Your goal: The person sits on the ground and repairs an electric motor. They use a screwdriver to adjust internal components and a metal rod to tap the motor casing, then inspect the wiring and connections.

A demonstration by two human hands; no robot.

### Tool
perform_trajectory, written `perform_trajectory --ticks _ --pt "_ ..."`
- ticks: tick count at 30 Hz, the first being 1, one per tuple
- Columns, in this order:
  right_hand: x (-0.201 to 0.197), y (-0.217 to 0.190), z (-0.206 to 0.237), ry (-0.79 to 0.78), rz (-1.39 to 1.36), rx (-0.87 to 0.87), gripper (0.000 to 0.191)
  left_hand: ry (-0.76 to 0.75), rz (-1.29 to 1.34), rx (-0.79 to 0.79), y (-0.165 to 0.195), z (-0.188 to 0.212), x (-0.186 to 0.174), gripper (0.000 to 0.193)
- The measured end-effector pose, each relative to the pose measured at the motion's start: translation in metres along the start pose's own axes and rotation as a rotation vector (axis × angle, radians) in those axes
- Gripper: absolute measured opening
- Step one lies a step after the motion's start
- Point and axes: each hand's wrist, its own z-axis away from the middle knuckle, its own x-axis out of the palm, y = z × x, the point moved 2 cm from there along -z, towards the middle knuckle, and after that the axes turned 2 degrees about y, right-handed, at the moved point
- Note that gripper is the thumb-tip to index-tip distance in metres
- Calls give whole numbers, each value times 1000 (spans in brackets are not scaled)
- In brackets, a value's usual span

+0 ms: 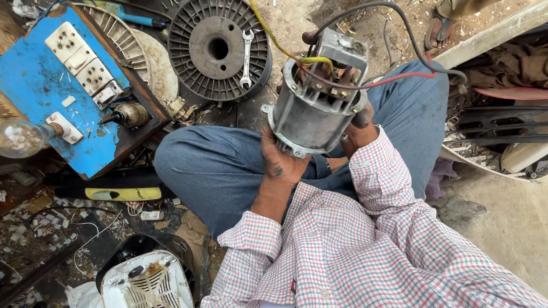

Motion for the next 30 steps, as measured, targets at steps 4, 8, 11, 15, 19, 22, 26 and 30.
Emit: perform_trajectory --ticks 4,8,11,15,19,22,26,30 --pt "-9 3 7 59 42 9 122 -126 -38 65 6 -2 0 67" --pt "-16 2 10 204 167 60 103 -330 204 -125 4 1 2 68" --pt "-17 1 9 191 196 54 105 -9 -84 20 5 1 -3 75" --pt "-17 2 13 301 151 110 112 31 30 0 8 -3 0 73" --pt "-15 7 17 156 368 -44 131 108 57 -77 20 -4 -4 60" --pt "-21 19 14 125 271 -69 134 108 21 54 24 -2 -6 56" --pt "-27 24 11 60 315 -70 139 84 20 62 22 -1 1 60" --pt "-19 17 12 77 331 -44 141 134 7 68 22 2 14 66"
